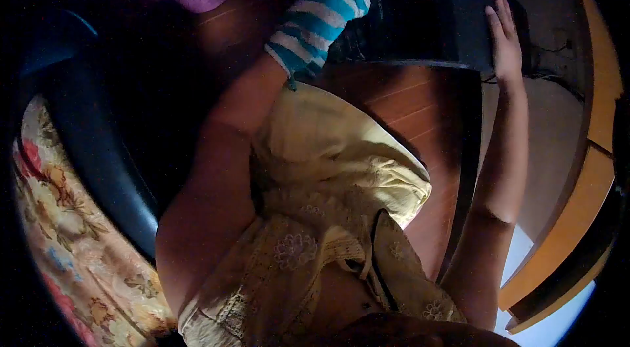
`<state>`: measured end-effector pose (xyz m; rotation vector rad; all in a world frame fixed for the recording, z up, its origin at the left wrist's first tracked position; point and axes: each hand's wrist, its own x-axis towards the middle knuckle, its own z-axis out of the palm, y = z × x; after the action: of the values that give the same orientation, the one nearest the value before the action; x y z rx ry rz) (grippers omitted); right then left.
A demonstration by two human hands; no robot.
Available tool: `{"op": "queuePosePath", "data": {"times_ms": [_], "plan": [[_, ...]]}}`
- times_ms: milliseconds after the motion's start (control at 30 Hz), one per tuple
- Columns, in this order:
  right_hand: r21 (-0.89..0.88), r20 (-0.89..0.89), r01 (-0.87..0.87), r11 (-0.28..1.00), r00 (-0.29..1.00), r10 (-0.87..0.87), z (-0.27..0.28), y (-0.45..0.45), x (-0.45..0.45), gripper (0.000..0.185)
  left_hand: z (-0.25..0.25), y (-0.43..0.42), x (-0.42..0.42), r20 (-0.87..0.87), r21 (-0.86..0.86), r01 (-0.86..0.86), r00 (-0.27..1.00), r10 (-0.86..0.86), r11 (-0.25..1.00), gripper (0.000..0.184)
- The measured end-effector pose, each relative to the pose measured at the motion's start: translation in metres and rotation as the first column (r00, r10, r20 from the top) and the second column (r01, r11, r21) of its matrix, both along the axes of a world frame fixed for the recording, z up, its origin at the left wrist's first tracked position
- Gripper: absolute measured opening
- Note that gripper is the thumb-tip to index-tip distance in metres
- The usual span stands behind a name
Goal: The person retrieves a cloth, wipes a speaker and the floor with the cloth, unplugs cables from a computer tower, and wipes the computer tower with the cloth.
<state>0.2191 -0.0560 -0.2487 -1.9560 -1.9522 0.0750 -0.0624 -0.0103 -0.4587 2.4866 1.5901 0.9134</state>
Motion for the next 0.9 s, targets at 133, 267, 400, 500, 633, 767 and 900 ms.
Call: {"op": "queuePosePath", "data": {"times_ms": [133, 267, 400, 500, 633, 767, 900], "plan": [[0.013, 0.051, 0.007, 1.0, 0.999, -0.008, -0.003, 0.002, 0.005, 0.057, -0.005, -0.015, 0.008, -0.103, 0.053, -0.059, 0.993, 0.064, 0.997, 0.017], [0.008, 0.026, 0.0, 1.0, 1.0, 0.0, 0.002, 0.002, 0.002, 0.056, -0.029, -0.065, 0.024, -0.533, 0.495, -0.096, 0.751, 0.389, 0.864, 0.017], [-0.003, 0.031, 0.033, 0.999, 0.999, -0.033, 0.005, -0.002, -0.009, 0.057, -0.035, -0.07, 0.024, -0.599, 0.682, -0.075, 0.513, 0.615, 0.727, 0.017], [0.006, 0.054, -0.007, 1.0, 0.999, 0.007, 0.001, 0.001, 0.002, 0.056, -0.02, -0.039, 0.026, -0.327, 0.306, -0.172, 0.905, 0.273, 0.936, 0.017], [-0.004, 0.028, 0.027, 1.0, 0.999, -0.027, 0.002, -0.002, -0.002, 0.056, -0.003, -0.024, 0.037, -0.121, 0.111, -0.148, 0.98, 0.161, 0.983, 0.017], [0.011, 0.008, -0.014, 1.0, 1.0, 0.014, 0.002, 0.0, -0.003, 0.056, -0.017, -0.061, 0.043, -0.521, 0.5, -0.134, 0.743, 0.42, 0.856, 0.018], [-0.006, 0.042, 0.014, 1.0, 0.999, -0.013, 0.0, 0.0, -0.001, 0.056, -0.017, -0.064, 0.04, -0.563, 0.59, -0.113, 0.652, 0.508, 0.8, 0.018]]}}
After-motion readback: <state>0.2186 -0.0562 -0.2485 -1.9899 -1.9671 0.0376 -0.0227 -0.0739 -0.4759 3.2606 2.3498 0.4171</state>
